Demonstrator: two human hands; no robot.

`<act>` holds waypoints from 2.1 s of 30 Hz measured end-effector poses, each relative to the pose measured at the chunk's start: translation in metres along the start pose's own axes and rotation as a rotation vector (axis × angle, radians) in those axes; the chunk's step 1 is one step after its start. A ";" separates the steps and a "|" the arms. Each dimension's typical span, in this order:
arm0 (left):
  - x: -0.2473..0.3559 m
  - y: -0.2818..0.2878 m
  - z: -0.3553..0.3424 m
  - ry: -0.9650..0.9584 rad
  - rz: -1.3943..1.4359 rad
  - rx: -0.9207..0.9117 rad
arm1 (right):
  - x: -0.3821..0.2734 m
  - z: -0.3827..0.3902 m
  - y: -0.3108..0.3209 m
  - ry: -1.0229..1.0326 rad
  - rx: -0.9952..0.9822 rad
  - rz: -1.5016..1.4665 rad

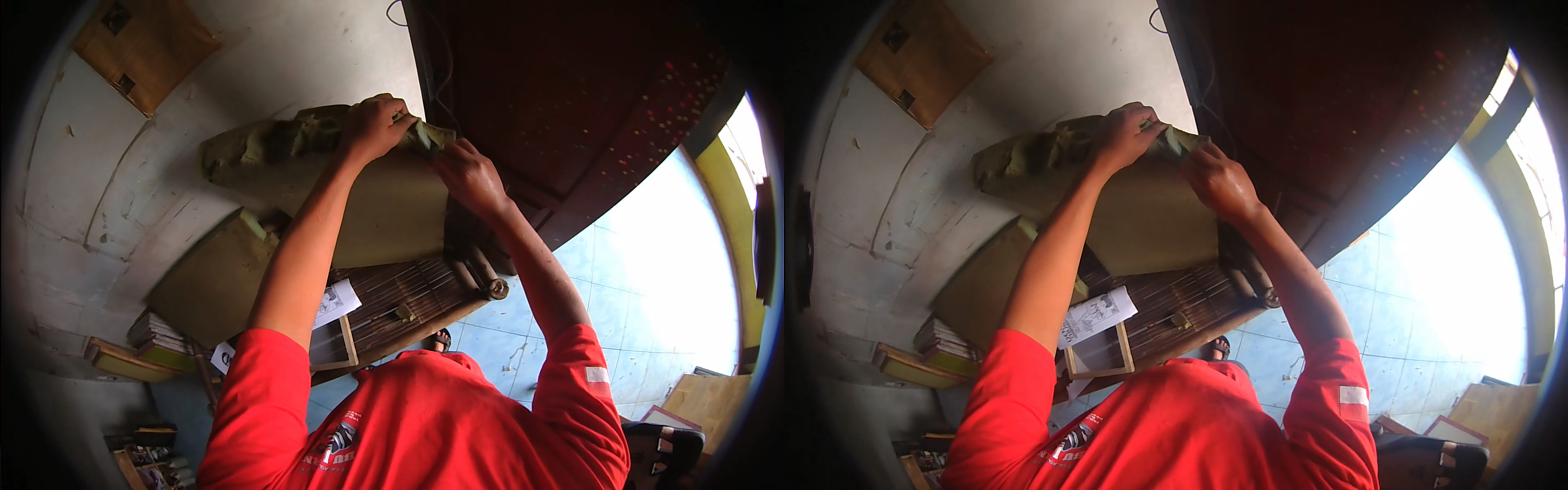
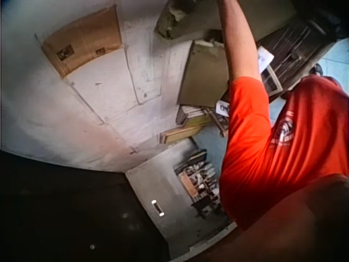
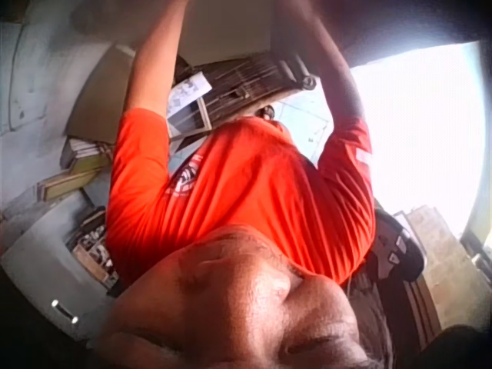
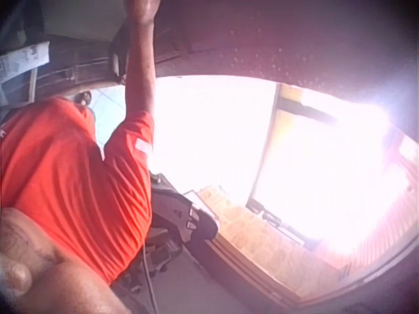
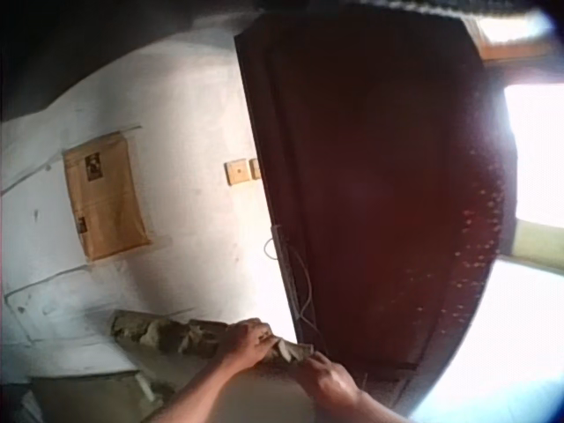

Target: The person walks into a room and approaches a bamboo table. They pick up a piece of green fabric and a pair of scissors. The person then uses the scissors to cut the fabric into smaller pieces while standing at the table.

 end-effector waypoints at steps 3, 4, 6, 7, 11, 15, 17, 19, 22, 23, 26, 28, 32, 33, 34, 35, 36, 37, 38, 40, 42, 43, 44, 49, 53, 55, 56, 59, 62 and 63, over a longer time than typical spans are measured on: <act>0.001 -0.003 -0.002 0.018 -0.007 -0.042 | 0.001 0.009 0.000 -0.002 0.004 -0.019; 0.000 -0.005 -0.002 0.011 -0.001 -0.050 | -0.001 0.011 0.003 0.003 0.028 -0.018; 0.000 -0.007 -0.003 0.001 0.012 -0.063 | -0.006 0.013 0.009 0.016 0.074 -0.021; -0.001 -0.006 -0.002 0.019 0.000 -0.071 | -0.007 0.015 0.009 0.014 0.077 -0.033; -0.001 -0.005 0.003 -0.002 0.015 -0.071 | -0.010 0.026 0.013 -0.011 0.131 -0.137; -0.005 -0.003 0.008 -0.006 0.014 -0.071 | -0.005 0.043 0.015 -0.059 0.197 -0.233; -0.017 0.011 0.004 -0.051 0.077 0.004 | 0.006 0.066 0.010 -0.211 0.220 -0.283; -0.046 0.028 -0.003 0.041 0.152 0.144 | 0.028 0.083 -0.002 -0.337 0.220 -0.264; -0.063 0.041 0.001 0.025 0.054 0.064 | 0.057 0.087 -0.005 -0.514 0.240 -0.262; -0.061 0.037 -0.001 0.034 0.053 0.068 | 0.061 0.088 -0.004 -0.599 0.272 -0.340; -0.033 0.024 -0.001 0.031 0.023 0.070 | 0.031 0.043 0.015 -0.681 0.373 -0.495; -0.003 0.009 -0.006 -0.028 -0.026 0.067 | 0.009 -0.005 0.021 -0.564 0.228 -0.232; 0.011 -0.003 -0.019 0.016 -0.059 0.047 | 0.044 -0.018 0.013 -0.615 0.068 0.014; 0.013 -0.002 -0.018 0.004 -0.044 0.066 | 0.050 -0.017 0.016 -0.597 0.039 0.011; 0.016 -0.003 -0.016 -0.002 -0.046 0.050 | 0.054 -0.017 0.018 -0.578 0.009 0.002; 0.018 -0.003 -0.014 -0.006 -0.049 0.034 | 0.066 -0.018 0.013 -0.571 -0.048 -0.003; 0.022 -0.005 -0.012 -0.017 -0.045 0.016 | 0.082 -0.016 0.007 -0.570 -0.104 0.000; 0.018 -0.002 -0.008 -0.016 -0.027 0.030 | 0.090 -0.015 -0.002 -0.562 -0.159 -0.008; 0.013 0.001 -0.001 -0.015 -0.009 0.044 | 0.093 -0.007 -0.002 -0.598 -0.094 -0.110; 0.013 0.003 0.001 0.004 0.024 0.039 | 0.100 0.008 -0.001 -0.664 0.038 -0.305; 0.017 0.005 0.001 0.046 0.044 -0.007 | 0.103 0.018 -0.004 -0.613 0.162 -0.371; 0.022 0.005 0.002 0.016 0.005 0.018 | 0.102 0.020 -0.004 -0.586 0.224 -0.408; 0.028 0.002 0.003 -0.016 -0.032 0.043 | 0.100 0.025 -0.009 -0.599 0.164 -0.278; 0.031 -0.003 0.004 -0.017 -0.117 0.079 | 0.056 0.010 -0.005 -0.659 -0.099 0.058; 0.010 0.001 -0.005 -0.035 -0.031 0.082 | 0.077 0.020 -0.010 -0.617 -0.027 -0.223; -0.003 0.004 -0.010 -0.025 0.020 0.066 | 0.083 0.026 -0.017 -0.677 -0.029 -0.387; -0.009 0.005 -0.009 -0.011 0.027 0.053 | 0.085 0.029 -0.022 -0.670 -0.024 -0.448; -0.017 0.005 -0.008 0.003 0.042 0.011 | 0.092 0.045 -0.036 -0.715 0.025 -0.756; -0.017 0.007 -0.001 -0.028 0.047 0.002 | 0.095 0.066 -0.057 -0.847 0.126 -1.232; -0.013 0.006 0.000 -0.047 0.061 0.012 | 0.098 0.077 -0.064 -0.879 0.163 -1.325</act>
Point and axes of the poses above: each hand's wrist, its own z-axis away from the middle knuckle, its own y-axis out of the back of the hand, x = y × z, the point moved 9 cm from there along -z, towards the middle knuckle, and after that the axes turned 1 degree about -z, right-handed, at the moved point
